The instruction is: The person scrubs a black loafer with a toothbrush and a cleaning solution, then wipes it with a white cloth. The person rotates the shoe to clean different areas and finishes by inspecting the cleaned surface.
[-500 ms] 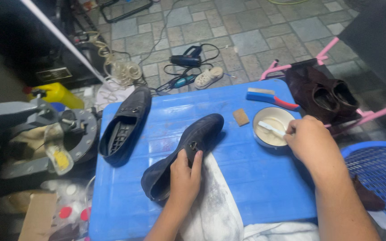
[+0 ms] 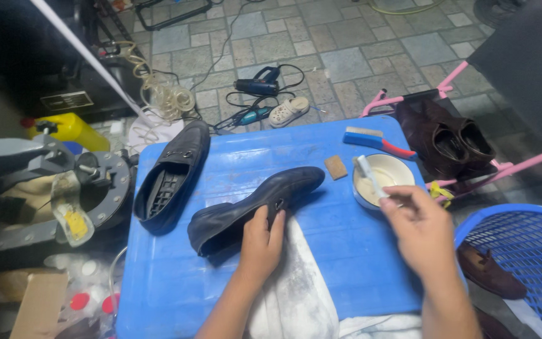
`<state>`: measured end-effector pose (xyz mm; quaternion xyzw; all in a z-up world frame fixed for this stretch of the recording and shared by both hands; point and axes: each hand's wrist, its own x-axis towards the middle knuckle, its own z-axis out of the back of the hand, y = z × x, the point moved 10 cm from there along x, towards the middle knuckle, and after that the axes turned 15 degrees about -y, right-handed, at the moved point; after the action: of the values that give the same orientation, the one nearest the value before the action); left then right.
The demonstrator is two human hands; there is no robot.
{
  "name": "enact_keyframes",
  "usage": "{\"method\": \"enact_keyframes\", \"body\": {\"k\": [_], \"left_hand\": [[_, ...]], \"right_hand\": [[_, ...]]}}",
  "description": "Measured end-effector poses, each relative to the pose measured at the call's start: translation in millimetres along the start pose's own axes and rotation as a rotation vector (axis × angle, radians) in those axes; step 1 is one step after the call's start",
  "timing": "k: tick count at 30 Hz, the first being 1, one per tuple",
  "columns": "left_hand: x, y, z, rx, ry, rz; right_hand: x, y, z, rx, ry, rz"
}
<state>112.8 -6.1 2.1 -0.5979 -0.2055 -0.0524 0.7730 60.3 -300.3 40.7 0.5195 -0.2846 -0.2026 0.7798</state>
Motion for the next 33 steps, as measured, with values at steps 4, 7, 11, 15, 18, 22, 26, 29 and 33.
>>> {"method": "enact_keyframes", "body": {"k": [4,7,11,15,18,22,26,29,33], "left_hand": [[0.9,16.6,7.1,-0.204,-0.013,0.202],[7.7,21.1,3.6,-0.409,-0.04,0.338],[6.9,29.2,-5.5,-0.414,0.023,0.39],[5.2,67.9,-8.9,-0.323,0.052,0.593],[-0.3,72.9,-16.6,-0.533,0.063,0.605],[-3.9,78.6,-24.0,-0.802,0.023,0.664],[-6.0,70.4,-21.9,-0.736,0.033,0.652],[-2.5,60.6,-17.2,-0.77,0.01,0.665],[1.7,40.4,-3.1,-0.663,0.035,0.491]], "right_hand": [[-47.9,5.7,-65.2,0.216,0.16,0.04],[-62.1,15.6,-88.2,0.028,0.108,0.137],[-78.7,37.4,-104.5,0.009,0.068,0.337],[-77.0,36.4,-104.4,-0.047,0.052,0.388],[-68.1,37.0,-92.2,-0.112,-0.041,0.403],[-85.2,28.8,-112.9,0.003,0.133,0.246],[-68.6,39.0,-103.3,-0.116,0.051,0.355],[-85.3,40.3,-115.4,-0.03,0.167,0.307],[-65.2,45.4,-105.0,-0.125,0.072,0.393]]}}
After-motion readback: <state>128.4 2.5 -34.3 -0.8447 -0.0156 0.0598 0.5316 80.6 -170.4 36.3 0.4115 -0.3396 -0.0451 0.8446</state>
